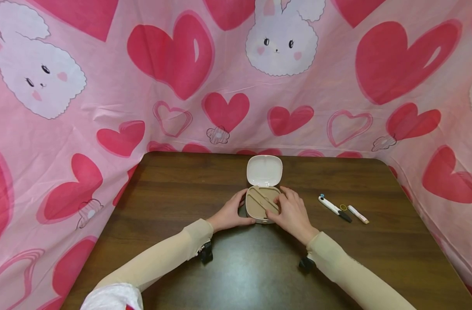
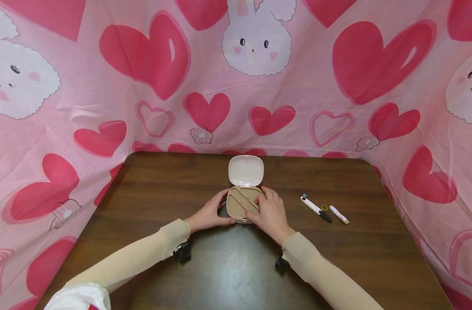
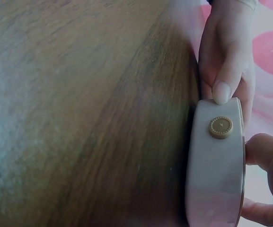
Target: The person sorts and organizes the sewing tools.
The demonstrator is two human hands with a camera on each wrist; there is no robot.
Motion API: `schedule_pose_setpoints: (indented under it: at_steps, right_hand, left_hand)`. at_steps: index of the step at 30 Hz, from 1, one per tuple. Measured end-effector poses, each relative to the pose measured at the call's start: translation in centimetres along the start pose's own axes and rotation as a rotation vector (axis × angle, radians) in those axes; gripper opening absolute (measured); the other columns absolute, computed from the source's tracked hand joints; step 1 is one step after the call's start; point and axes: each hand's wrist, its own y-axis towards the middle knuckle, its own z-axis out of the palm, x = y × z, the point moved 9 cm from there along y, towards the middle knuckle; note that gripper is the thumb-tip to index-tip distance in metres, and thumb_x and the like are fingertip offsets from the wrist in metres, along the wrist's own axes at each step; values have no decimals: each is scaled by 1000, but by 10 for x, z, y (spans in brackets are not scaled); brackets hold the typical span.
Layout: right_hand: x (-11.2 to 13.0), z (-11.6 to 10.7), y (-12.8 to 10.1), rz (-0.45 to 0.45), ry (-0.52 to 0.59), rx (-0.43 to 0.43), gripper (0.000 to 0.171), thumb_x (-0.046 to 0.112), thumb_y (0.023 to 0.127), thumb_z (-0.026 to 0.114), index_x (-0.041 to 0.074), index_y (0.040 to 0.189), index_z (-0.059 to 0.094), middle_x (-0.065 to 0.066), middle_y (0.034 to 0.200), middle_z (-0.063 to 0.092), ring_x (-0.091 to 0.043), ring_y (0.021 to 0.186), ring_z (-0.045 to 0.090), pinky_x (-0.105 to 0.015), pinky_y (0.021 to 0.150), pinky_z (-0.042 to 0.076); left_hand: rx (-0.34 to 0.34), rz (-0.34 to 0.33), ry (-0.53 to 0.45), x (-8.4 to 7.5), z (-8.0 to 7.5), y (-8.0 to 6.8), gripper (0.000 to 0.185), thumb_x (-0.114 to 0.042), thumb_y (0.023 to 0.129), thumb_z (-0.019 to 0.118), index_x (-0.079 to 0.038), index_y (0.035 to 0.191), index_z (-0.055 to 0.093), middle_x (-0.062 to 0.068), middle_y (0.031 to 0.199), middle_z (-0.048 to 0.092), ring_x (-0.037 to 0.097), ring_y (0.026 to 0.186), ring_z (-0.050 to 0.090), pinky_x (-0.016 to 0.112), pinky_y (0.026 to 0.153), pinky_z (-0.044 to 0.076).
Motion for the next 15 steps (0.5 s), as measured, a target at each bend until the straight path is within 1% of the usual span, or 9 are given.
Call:
schedule_pose_setpoints:
  at_steps: [4, 10, 13, 15]
  right_hand:
    - [-2, 0, -1, 14, 21, 25, 35, 36, 84, 83, 7, 96, 68, -29, 143, 54, -50, 128, 53, -67, 104, 45]
    - [-7, -2, -5, 33, 56, 51, 33, 36, 90, 79, 8, 104, 69, -27, 141, 57, -46, 126, 56, -66, 103, 46]
    - [-11, -7, -6, 30, 56, 29, 29, 34, 92, 76, 9, 105, 71, -24, 136, 61, -44, 122, 59, -64, 102, 47]
    - [-12, -13, -7, 15, 57, -4, 25, 32, 94, 75, 9, 105, 72, -20, 128, 66, -41, 116, 61, -61, 100, 48]
  left_hand:
    - [-1, -3, 3, 1, 0, 0, 104, -20, 81, 90, -7, 162, 26, 14, 162, 35, 24, 148, 40, 34, 121, 38]
    - [1, -4, 2, 1, 0, 1, 104, -20, 81, 90, -7, 162, 26, 15, 162, 35, 25, 148, 40, 35, 121, 38]
    - [-2, 2, -5, 0, 0, 1, 104, -20, 81, 90, -6, 162, 26, 15, 162, 35, 26, 148, 41, 36, 121, 39]
    - [-6, 9, -16, -1, 0, 1, 104, -19, 81, 90, -5, 161, 26, 16, 162, 35, 27, 148, 41, 37, 121, 39]
